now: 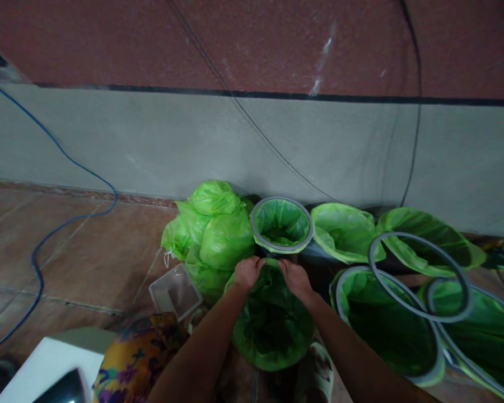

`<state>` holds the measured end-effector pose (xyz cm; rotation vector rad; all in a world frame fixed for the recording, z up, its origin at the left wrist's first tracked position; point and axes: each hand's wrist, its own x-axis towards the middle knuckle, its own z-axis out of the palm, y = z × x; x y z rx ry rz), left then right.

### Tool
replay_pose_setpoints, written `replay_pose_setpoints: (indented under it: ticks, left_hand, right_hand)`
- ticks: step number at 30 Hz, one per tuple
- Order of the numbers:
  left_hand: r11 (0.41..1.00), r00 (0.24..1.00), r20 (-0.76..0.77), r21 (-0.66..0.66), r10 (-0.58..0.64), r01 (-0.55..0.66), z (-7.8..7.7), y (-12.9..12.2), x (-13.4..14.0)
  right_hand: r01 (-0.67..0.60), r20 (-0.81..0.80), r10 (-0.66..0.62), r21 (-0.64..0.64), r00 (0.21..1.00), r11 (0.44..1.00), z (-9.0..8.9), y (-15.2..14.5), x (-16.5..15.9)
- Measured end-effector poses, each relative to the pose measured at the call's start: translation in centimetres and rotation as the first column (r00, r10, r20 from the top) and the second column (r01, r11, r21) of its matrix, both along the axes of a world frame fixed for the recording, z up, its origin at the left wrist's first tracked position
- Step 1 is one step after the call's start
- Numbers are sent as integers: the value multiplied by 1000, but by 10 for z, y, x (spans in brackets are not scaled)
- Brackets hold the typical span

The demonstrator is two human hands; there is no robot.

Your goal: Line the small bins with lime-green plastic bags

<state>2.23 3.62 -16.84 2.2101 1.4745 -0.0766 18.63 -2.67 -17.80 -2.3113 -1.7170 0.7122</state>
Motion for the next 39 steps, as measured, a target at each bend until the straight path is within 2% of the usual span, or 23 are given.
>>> replay_pose_setpoints:
  ticks: [5,10,14,17,21,23,26,29,31,35,37,39]
  left_hand:
    - [998,998,6,20,-56,56,-7,1,-8]
    - [999,995,-81,1,-52,52,-4,-2,-5]
    - [997,1000,-26,80,-16,18,3,-5,-4]
    - [990,997,63,134,41,-49,11,-4,-9]
    - [982,981,157,126,117,-138,23,4,-13]
    - [983,975,194,121,112,-137,26,11,-11]
    - [992,984,153,68,96,-107,26,20,-1]
    - [995,993,54,-7,102,-102,21,27,9]
    - [994,994,20,-31,109,-108,17,27,13]
    - [996,997,-8,-47,71,-71,10,19,9]
    - [999,1000,0,-45,29,-29,8,14,2]
    - [999,1000,3,-40,-6,6,6,10,-5]
  right_hand:
    - [-85,-94,96,115,991,990,-18,-10,8]
    - [-102,-70,110,108,991,989,-21,-10,11]
    - [8,-7,-7,61,1000,998,-18,-19,6]
    - [185,34,-188,69,982,980,-18,-37,-2]
    - [456,67,-462,89,884,886,-24,-69,-20]
    - [515,72,-525,117,848,849,-25,-82,-27]
    - [522,64,-556,271,829,809,-19,-85,-25]
    - [431,41,-487,406,872,806,-6,-63,-13]
    - [321,19,-361,416,932,851,2,-38,-7]
    - [87,2,-91,276,996,957,3,2,-4]
    - [7,-5,-6,189,1000,982,-5,8,-4]
    - [-18,-3,19,139,1000,990,-14,6,-3]
